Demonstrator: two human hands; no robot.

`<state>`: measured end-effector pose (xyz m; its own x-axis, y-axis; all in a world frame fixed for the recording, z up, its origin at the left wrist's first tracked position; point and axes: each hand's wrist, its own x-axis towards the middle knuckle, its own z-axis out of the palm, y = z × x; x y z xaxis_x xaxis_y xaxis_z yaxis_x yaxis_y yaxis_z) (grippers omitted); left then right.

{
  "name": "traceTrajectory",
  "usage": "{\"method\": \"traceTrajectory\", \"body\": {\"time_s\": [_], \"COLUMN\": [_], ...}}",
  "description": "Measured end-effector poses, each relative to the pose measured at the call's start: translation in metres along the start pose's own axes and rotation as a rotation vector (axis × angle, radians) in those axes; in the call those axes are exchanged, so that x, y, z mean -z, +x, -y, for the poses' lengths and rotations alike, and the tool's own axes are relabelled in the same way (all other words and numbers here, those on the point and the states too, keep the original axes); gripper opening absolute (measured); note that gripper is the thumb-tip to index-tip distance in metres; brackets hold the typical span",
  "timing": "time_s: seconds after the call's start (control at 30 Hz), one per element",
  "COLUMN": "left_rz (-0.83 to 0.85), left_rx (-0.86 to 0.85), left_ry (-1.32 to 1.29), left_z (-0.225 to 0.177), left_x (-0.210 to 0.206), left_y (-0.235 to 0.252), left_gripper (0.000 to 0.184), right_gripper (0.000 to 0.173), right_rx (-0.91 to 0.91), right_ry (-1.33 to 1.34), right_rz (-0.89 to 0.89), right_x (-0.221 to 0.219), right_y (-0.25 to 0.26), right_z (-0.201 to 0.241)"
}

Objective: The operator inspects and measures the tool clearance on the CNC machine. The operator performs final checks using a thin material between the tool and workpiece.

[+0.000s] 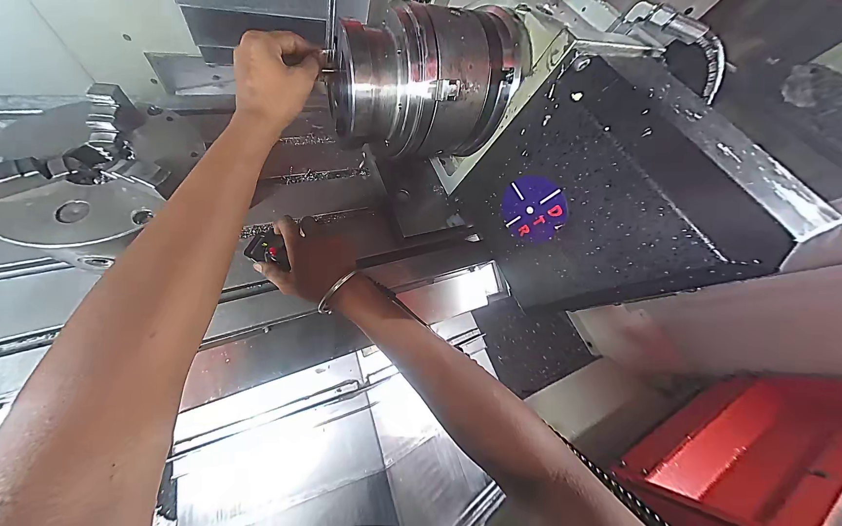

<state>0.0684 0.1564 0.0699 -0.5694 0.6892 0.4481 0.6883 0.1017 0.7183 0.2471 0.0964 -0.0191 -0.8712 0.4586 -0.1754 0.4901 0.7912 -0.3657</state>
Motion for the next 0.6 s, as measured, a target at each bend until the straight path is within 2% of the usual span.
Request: {"method": "traceTrajectory", "body": {"time_s": [0.07,0.23,0.3,0.4,0.6], "left_rz": [0.003,-0.007,-0.013,-0.008,-0.014], "left_rx": [0.013,0.000,-0.009,0.000,0.004], "left_ry": [0.000,0.015,0.005,0.022,0.006], "left_z": [-0.0010,0.0046,0.0039,0.0043,0.0025], "left_x": [0.0012,-0.0026,-0.0031,-0.0031,-0.0016], "left_y": [-0.0003,-0.0017,-0.0014,-0.0017,-0.0007], "left_gripper": [0.025,0.025,0.026,0.025,0.024], "right_gripper": [0.065,0.048,0.050,0.064,0.049], "right_rx": [-0.016,0.047,0.048,0.007,0.031], "right_ry": [0.004,0.007,0.024,0.017,0.018], "right_rz": [0.002,-0.001,-0.010,0.001,0.021], "right_x": [0.0007,0.0015,-0.0001,0.0002,0.0023], "right_y": [-0.0006,0.0001,-0.0002,-0.0002,-0.0010], "right_z": [0.0013,-0.0006,-0.0022,0.0001,0.0009]}}
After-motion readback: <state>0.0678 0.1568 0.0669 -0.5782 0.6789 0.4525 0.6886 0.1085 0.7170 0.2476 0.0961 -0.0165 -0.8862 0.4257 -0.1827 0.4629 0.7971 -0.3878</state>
